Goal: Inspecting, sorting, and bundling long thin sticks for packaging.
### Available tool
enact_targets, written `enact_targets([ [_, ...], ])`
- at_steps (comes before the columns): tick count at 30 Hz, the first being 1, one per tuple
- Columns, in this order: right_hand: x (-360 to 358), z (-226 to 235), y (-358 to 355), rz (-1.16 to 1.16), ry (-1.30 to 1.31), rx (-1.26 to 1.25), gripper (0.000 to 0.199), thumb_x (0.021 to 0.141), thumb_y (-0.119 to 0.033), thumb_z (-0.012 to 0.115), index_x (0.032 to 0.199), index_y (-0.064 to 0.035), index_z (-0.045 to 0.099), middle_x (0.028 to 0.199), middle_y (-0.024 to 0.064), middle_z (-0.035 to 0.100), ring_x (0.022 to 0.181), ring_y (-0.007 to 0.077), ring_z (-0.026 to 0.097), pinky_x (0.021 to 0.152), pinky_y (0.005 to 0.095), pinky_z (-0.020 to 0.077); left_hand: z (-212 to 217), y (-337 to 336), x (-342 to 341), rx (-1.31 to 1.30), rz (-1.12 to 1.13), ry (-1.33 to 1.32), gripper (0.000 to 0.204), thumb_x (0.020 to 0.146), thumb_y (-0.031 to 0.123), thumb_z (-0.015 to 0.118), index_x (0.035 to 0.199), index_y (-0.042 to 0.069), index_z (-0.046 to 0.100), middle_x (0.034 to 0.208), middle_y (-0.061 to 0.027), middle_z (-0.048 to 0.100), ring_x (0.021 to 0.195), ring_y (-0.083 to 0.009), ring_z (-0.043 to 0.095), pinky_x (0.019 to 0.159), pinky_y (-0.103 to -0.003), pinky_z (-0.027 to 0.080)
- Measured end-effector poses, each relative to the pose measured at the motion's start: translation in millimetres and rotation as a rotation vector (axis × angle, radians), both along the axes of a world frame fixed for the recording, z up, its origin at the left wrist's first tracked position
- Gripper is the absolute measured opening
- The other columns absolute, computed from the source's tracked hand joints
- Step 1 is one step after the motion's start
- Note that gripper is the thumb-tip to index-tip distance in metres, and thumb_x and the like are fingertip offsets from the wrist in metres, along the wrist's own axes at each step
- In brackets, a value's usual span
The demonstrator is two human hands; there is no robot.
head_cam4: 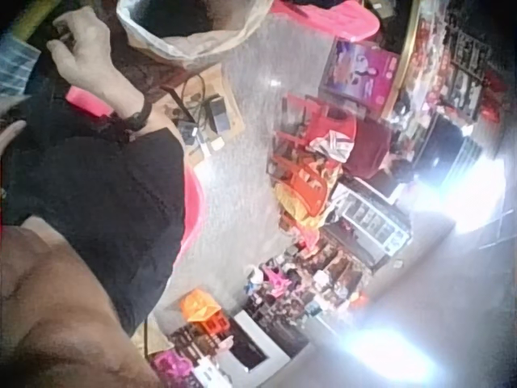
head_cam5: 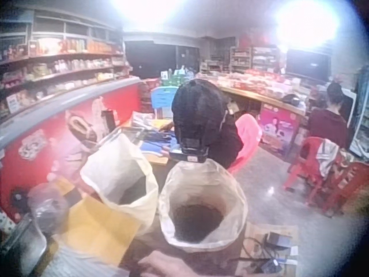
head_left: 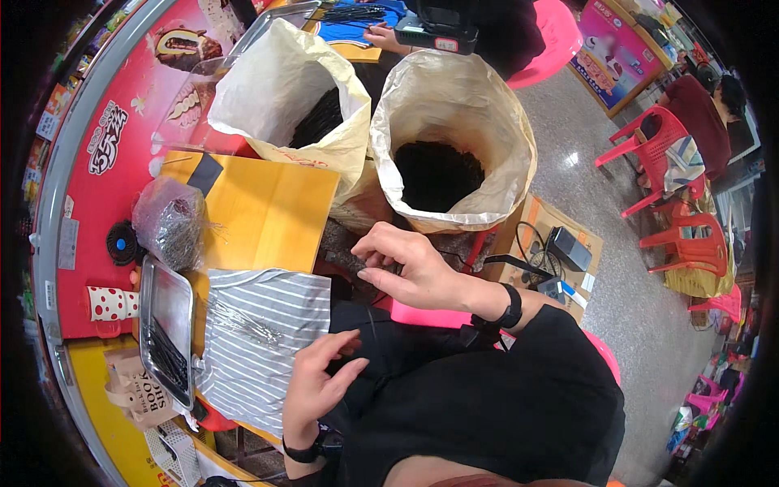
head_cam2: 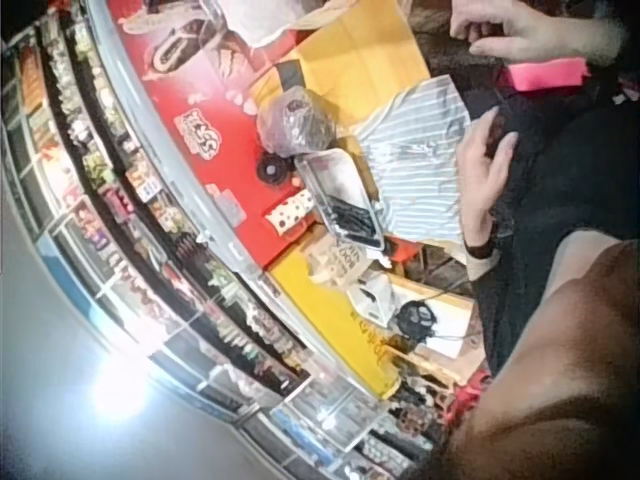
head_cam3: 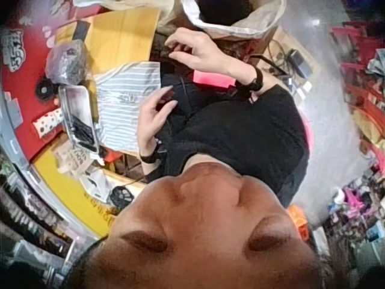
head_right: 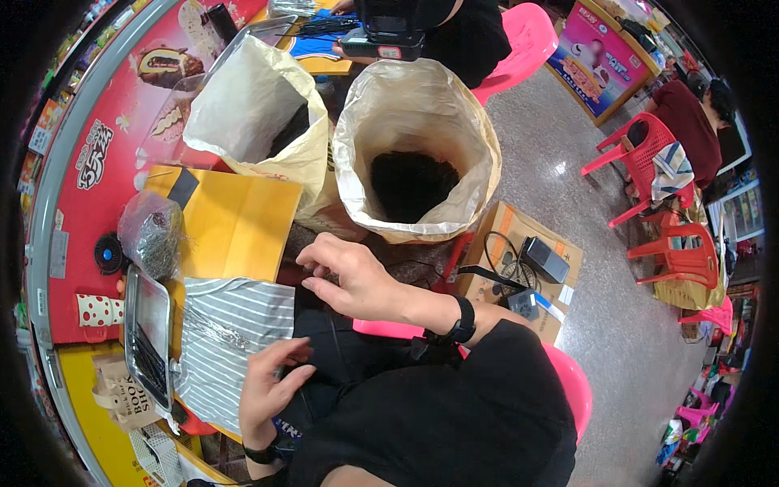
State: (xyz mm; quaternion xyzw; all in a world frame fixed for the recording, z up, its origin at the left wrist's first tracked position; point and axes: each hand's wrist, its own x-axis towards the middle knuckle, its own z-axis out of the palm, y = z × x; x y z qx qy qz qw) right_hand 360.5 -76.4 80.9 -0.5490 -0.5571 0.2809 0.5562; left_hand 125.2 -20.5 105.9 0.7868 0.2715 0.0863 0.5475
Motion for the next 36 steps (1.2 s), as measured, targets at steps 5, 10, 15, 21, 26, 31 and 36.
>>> enact_targets([
  [5,15.1,-0.1,1.5,-0.079,-0.099,0.090,0.021,0.077,0.001,0.066,0.096,0.0002,0.059,0.085,0.0082,0.055,0.074,0.0167,0.059,0.064,0.0276,0.0467,-27.9,13.7,12.9,-0.009,-0.059,0.124,0.036,0.080,0.013,0.070,0.110,-0.004,0.061,0.090,-0.0190,0.067,0.082,-0.0287,0.067,0.072,-0.033,0.052],
  [10,98.1,15.0,6.6,-0.651,-0.703,0.174,0.023,0.072,-0.004,0.067,0.094,-0.0023,0.060,0.086,0.0124,0.056,0.081,0.0275,0.058,0.070,0.0357,0.0462,-36.1,25.0,48.1,0.066,-0.017,0.016,0.032,0.080,0.009,0.068,0.109,-0.004,0.061,0.089,-0.0148,0.066,0.079,-0.0217,0.065,0.069,-0.030,0.051],
  [15,183.2,19.4,-4.2,-1.079,-1.235,-0.329,0.033,0.071,-0.014,0.063,0.102,-0.0025,0.059,0.102,0.0172,0.057,0.096,0.0387,0.055,0.078,0.0454,0.0469,-48.0,37.0,113.2,0.206,0.069,-0.139,0.031,0.082,0.008,0.068,0.110,-0.002,0.059,0.094,-0.0103,0.061,0.073,-0.0145,0.058,0.062,-0.026,0.048],
  [21,265.4,7.7,3.0,-0.896,-1.014,-0.649,0.029,0.075,-0.012,0.057,0.101,-0.0011,0.058,0.094,0.0214,0.065,0.091,0.0407,0.063,0.076,0.0504,0.0497,-72.1,56.1,188.0,0.632,0.128,-0.231,0.053,0.081,0.017,0.068,0.125,-0.003,0.045,0.110,-0.0237,0.053,0.103,-0.0409,0.053,0.089,-0.046,0.043],
  [26,279.4,-4.4,20.1,-0.860,-0.997,-0.740,0.031,0.076,-0.013,0.053,0.104,-0.0017,0.056,0.094,0.0225,0.066,0.093,0.0393,0.063,0.080,0.0498,0.0486,-105.8,68.2,219.4,0.238,0.317,-0.022,0.070,0.078,0.029,0.071,0.129,-0.005,0.038,0.104,-0.0303,0.058,0.101,-0.0469,0.055,0.090,-0.048,0.043],
  [31,282.6,-17.0,9.9,-0.858,-0.938,-0.626,0.027,0.076,-0.011,0.050,0.100,-0.0020,0.057,0.092,0.0230,0.066,0.093,0.0397,0.063,0.079,0.0495,0.0489,-125.5,73.0,219.6,-0.514,0.244,0.163,0.035,0.080,0.013,0.059,0.106,-0.009,0.053,0.085,-0.0236,0.065,0.065,-0.0316,0.067,0.051,-0.037,0.053],
  [36,290.1,-26.3,-3.0,-0.796,-0.866,-0.411,0.024,0.075,-0.010,0.050,0.096,-0.0036,0.060,0.089,0.0240,0.063,0.090,0.0421,0.060,0.077,0.0509,0.0468,-131.2,73.2,242.9,-0.713,0.220,-0.194,0.012,0.076,-0.004,0.046,0.082,-0.007,0.056,0.067,-0.0152,0.062,0.049,-0.0217,0.061,0.038,-0.027,0.044],
])
